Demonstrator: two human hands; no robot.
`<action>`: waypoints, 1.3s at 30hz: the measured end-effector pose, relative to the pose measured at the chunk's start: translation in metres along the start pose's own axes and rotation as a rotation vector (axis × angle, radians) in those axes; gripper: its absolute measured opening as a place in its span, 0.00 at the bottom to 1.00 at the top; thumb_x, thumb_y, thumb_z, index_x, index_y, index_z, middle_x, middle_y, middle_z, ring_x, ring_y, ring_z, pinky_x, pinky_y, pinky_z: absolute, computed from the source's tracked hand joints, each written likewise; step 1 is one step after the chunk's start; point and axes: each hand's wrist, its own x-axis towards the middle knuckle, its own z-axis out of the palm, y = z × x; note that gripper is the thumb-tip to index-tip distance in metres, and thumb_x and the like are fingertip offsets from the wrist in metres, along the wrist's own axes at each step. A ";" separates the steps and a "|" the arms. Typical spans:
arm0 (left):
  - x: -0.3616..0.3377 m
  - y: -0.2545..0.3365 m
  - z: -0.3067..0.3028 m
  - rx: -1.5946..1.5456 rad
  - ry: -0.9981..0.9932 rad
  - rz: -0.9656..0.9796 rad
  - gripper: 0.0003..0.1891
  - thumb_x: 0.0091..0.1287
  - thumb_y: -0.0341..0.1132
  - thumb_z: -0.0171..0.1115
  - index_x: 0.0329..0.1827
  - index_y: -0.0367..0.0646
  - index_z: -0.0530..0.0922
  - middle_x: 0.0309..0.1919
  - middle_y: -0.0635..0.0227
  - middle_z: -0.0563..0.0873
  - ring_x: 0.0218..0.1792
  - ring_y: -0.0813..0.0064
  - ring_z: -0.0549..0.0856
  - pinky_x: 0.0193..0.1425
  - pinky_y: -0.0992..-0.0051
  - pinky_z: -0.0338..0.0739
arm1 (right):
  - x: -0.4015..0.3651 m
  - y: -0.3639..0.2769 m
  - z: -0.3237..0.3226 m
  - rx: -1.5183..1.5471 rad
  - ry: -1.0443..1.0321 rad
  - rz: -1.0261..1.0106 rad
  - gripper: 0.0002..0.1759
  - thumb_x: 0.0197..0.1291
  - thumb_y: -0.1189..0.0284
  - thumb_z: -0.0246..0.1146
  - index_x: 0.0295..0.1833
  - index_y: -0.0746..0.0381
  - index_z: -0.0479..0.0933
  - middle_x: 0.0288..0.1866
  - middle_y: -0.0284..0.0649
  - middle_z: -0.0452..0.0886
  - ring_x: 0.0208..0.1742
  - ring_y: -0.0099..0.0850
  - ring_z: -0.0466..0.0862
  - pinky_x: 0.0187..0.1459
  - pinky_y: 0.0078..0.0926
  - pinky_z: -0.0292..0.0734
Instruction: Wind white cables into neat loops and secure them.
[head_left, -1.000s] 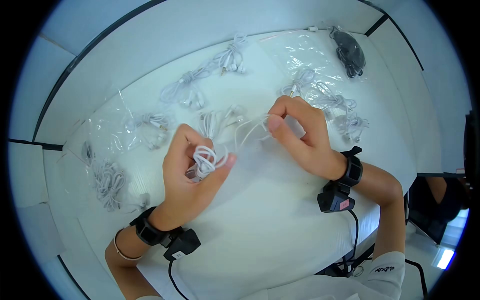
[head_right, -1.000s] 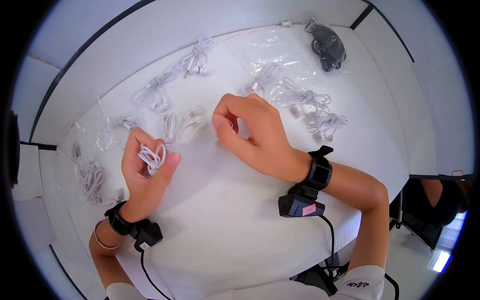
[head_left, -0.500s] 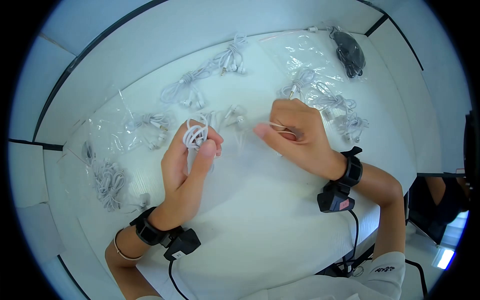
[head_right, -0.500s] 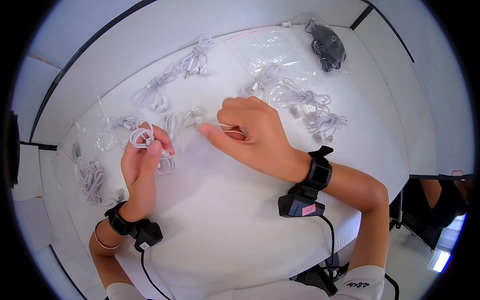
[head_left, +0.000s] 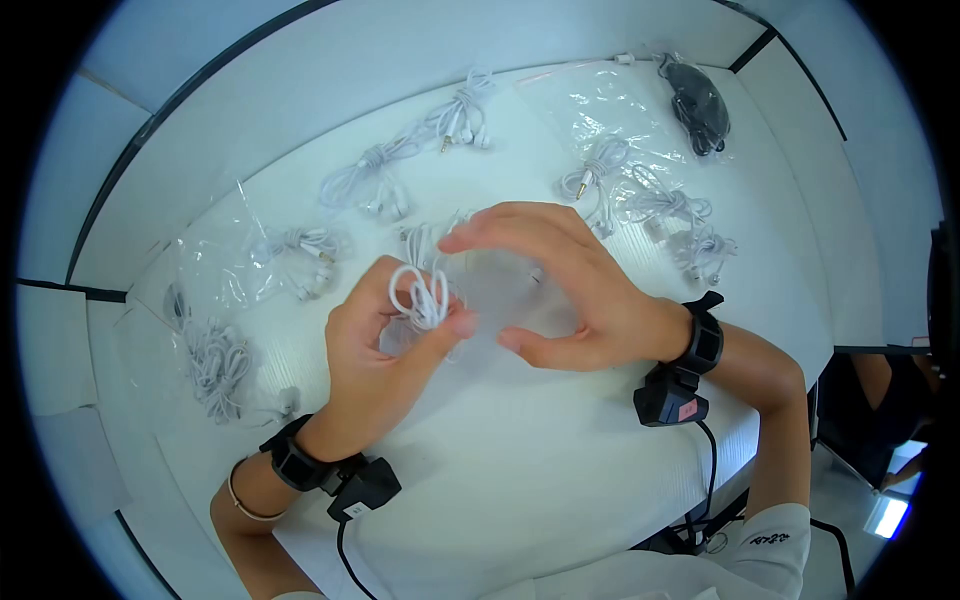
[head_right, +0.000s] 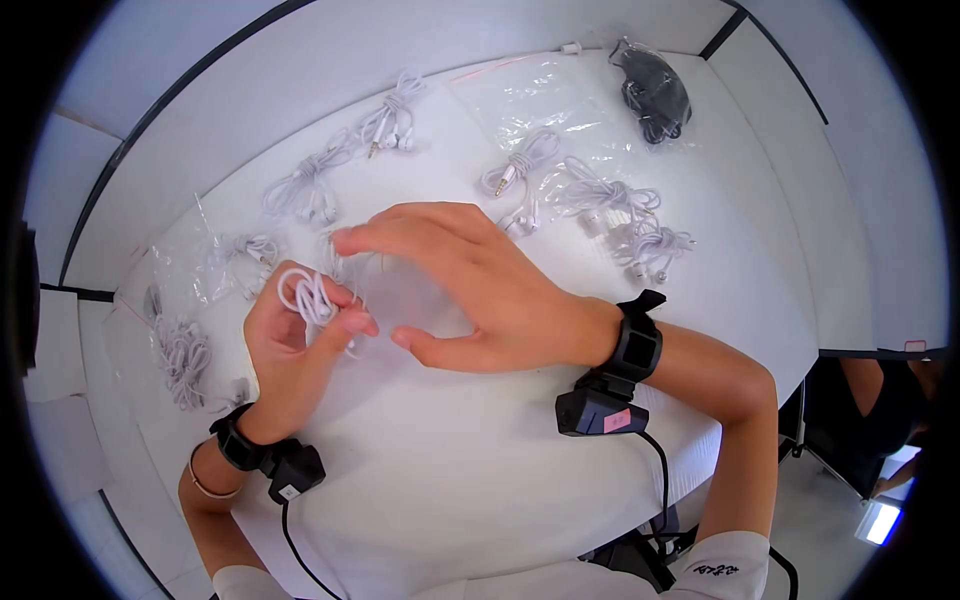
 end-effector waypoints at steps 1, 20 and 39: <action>0.000 0.002 0.000 0.019 -0.027 -0.028 0.10 0.57 0.23 0.68 0.36 0.39 0.73 0.30 0.71 0.82 0.33 0.84 0.80 0.38 0.82 0.74 | 0.000 0.000 0.001 -0.022 -0.007 -0.007 0.35 0.47 0.73 0.65 0.65 0.57 0.66 0.60 0.36 0.73 0.63 0.38 0.69 0.61 0.36 0.60; 0.002 0.003 0.003 0.080 -0.175 -0.024 0.13 0.56 0.28 0.71 0.36 0.39 0.73 0.27 0.73 0.81 0.28 0.90 0.74 0.30 0.86 0.69 | -0.007 0.006 0.007 -0.075 -0.061 -0.077 0.11 0.44 0.76 0.66 0.37 0.61 0.77 0.41 0.38 0.79 0.48 0.37 0.77 0.47 0.32 0.70; 0.003 0.012 0.006 0.054 0.009 -0.071 0.14 0.55 0.23 0.67 0.33 0.43 0.68 0.25 0.79 0.73 0.25 0.91 0.65 0.27 0.87 0.56 | -0.008 0.007 0.006 -0.071 0.041 0.088 0.07 0.43 0.79 0.62 0.28 0.60 0.70 0.27 0.34 0.74 0.34 0.33 0.76 0.37 0.29 0.70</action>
